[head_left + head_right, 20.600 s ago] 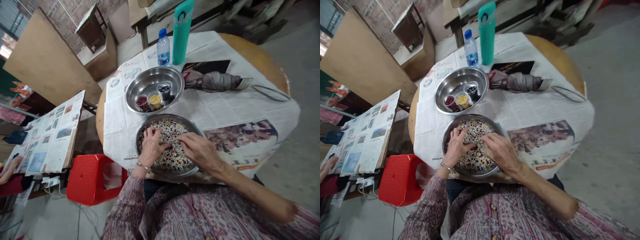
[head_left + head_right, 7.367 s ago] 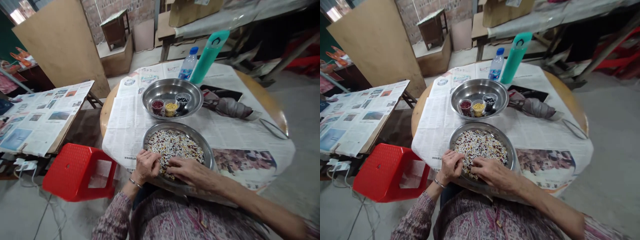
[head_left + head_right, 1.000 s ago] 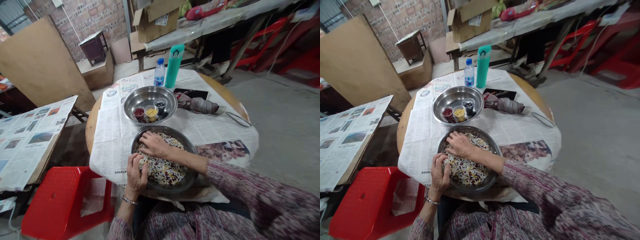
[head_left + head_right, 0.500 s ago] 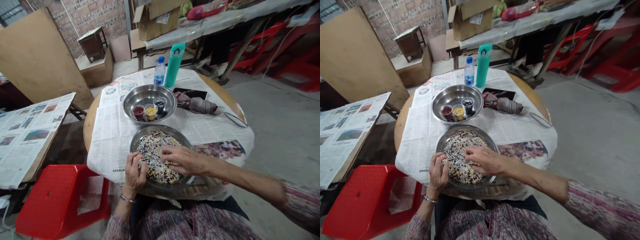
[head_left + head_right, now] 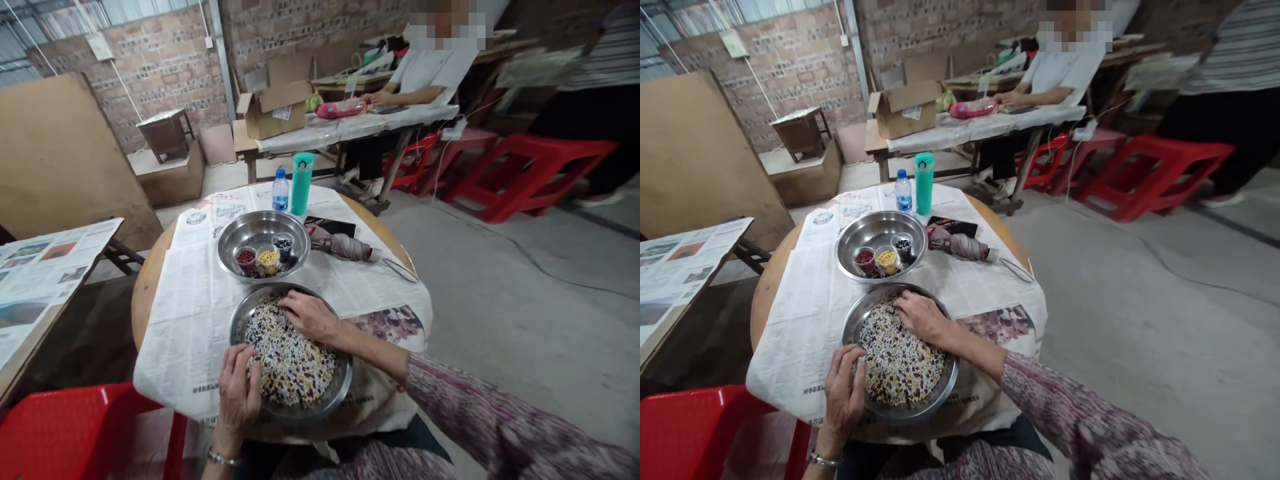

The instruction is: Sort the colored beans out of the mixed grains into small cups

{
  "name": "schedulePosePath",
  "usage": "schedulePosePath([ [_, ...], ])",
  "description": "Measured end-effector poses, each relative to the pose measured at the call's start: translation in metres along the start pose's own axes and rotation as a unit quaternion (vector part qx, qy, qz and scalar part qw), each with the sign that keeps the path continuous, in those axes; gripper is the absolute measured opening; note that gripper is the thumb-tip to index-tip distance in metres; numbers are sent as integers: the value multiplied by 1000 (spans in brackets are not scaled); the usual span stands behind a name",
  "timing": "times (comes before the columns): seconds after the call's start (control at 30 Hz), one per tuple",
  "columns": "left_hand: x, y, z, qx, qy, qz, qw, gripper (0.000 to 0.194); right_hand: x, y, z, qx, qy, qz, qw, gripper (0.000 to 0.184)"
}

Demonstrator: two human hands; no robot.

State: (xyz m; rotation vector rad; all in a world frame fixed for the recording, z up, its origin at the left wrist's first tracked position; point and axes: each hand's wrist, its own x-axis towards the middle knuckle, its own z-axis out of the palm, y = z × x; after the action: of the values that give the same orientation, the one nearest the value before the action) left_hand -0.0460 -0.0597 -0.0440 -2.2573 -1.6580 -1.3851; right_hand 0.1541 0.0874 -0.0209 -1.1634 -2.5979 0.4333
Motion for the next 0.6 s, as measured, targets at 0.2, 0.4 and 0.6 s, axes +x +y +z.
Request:
schedulePosePath([
  [0.2,0,-1,1,4,11,6,1000,17,-14,-39,16,-4,-36,-87,996,21],
  [0.4,2,-2,2,4,21,16,1000,17,-34,-48,23,-4,-59,-189,980,19],
  [0.6,0,-1,1,6,10,4,1000,16,-46,-37,7,34,-60,-200,977,16],
])
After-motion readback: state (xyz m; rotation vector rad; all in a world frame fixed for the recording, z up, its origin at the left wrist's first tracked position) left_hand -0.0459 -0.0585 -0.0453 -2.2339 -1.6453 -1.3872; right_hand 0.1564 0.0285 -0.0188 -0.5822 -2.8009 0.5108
